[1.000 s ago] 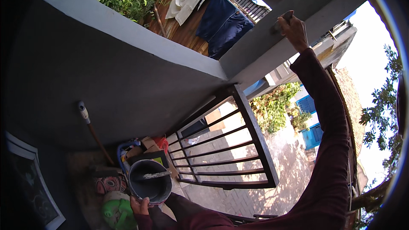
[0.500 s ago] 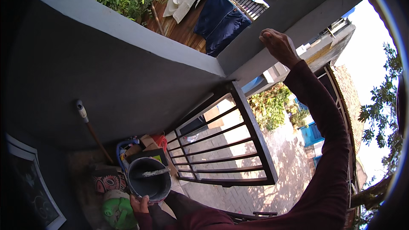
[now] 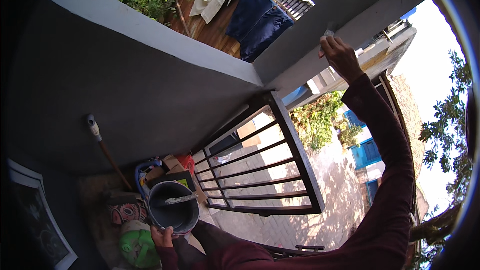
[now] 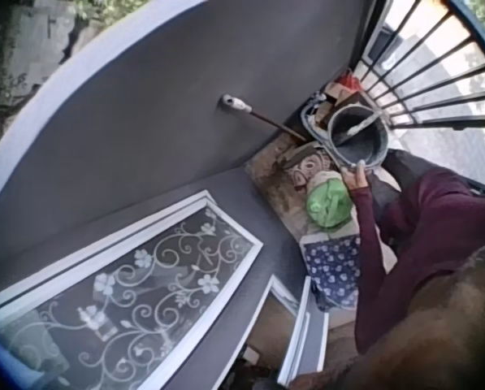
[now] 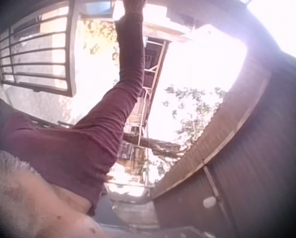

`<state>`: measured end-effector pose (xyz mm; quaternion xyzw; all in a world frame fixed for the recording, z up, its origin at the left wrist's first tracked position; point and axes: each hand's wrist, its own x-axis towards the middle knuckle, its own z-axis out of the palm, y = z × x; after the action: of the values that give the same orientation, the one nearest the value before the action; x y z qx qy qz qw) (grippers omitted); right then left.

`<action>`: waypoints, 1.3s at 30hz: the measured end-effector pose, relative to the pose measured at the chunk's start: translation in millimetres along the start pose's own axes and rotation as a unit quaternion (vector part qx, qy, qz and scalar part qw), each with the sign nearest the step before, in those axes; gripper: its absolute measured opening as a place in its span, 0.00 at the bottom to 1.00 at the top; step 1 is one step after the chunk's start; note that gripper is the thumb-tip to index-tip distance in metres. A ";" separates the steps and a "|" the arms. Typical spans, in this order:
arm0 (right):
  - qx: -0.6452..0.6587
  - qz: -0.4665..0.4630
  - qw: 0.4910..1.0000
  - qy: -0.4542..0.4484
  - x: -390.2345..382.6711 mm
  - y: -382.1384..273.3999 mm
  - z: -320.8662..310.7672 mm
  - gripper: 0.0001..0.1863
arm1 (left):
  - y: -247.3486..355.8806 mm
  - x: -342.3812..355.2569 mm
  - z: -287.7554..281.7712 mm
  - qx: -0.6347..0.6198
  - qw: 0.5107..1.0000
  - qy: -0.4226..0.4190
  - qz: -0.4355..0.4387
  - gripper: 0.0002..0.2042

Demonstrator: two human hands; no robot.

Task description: The person paints the exterior wall and trim of a building using a brush and a bucket of grey paint.

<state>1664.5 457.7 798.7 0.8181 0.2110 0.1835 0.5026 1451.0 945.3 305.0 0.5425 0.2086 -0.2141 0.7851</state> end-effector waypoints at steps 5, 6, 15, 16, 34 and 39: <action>0.293 0.210 0.932 0.025 8.6 -35.0 0.4 0.06 | -3.2 4.0 -3.1 -0.001 1.000 -0.007 -0.004 0.20; 0.352 0.326 0.877 0.014 10.6 -20.8 -8.5 0.06 | -3.3 3.6 -2.5 -0.001 1.000 -0.006 -0.001 0.20; 0.030 0.131 0.986 0.096 19.6 6.1 -33.1 0.06 | -4.6 3.7 -9.3 0.001 1.000 0.002 -0.004 0.20; 0.029 0.102 0.993 0.056 9.3 -5.9 -19.0 0.08 | -4.3 2.9 -9.7 0.000 1.000 0.004 -0.003 0.20; 0.229 0.373 0.860 0.264 -22.8 -6.0 -22.7 0.09 | -9.6 4.9 -13.0 -0.002 1.000 -0.006 0.001 0.19; 0.216 0.361 0.866 0.271 -33.7 -47.8 -5.8 0.15 | 0.0 4.0 -4.4 0.002 1.000 -0.015 -0.014 0.19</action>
<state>1625.4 463.6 755.2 0.8431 0.0634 0.5165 0.1352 1453.9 948.9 301.4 0.5379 0.2041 -0.2336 0.7839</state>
